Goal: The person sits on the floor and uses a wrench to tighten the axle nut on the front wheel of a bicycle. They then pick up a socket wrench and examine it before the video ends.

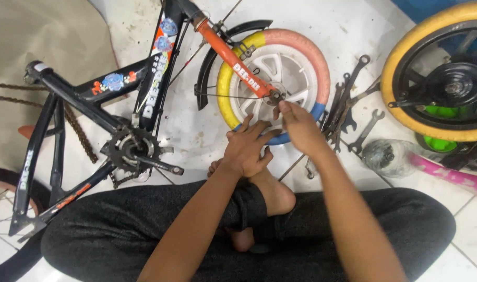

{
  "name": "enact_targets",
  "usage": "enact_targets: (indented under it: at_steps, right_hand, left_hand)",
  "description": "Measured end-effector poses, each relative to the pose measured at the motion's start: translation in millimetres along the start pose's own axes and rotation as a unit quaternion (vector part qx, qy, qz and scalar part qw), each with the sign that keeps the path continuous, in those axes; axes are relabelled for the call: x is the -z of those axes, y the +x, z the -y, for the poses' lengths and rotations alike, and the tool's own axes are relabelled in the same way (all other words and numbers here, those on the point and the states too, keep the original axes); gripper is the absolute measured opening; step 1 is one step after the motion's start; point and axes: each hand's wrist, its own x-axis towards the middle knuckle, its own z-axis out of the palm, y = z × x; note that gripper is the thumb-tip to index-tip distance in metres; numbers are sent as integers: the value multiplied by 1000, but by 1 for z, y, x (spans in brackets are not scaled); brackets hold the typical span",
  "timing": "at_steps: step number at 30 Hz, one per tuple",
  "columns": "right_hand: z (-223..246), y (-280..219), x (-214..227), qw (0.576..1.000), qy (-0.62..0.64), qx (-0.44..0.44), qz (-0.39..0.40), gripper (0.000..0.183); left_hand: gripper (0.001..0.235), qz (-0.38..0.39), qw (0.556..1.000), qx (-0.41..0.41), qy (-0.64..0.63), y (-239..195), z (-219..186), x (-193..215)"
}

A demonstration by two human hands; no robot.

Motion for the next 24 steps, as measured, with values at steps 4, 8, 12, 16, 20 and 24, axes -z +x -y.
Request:
enact_targets:
  at_steps: [4, 8, 12, 16, 20, 24]
  right_hand:
    - [12, -12, 23, 997, -67, 20, -10, 62]
    - [10, -17, 24, 985, -99, 119, -82, 42]
    - [4, -29, 2, 983, -22, 86, -162, 39]
    - [19, -37, -19, 982, 0, 76, -173, 36]
    - [17, -22, -28, 977, -29, 44, -208, 40]
    - [18, -18, -37, 973, -50, 35, -223, 43]
  left_hand:
    - [49, -3, 1000, 11, 4, -1, -1, -3]
    - [46, -53, 998, -8, -17, -3, 2, -7]
    - [45, -75, 996, -19, -38, -5, 5, -11]
    - [46, -83, 995, -22, -42, -4, 6, -14]
    - [42, -96, 992, -30, -81, -2, 6, -13]
    - [41, -123, 988, -32, -91, -4, 5, -16]
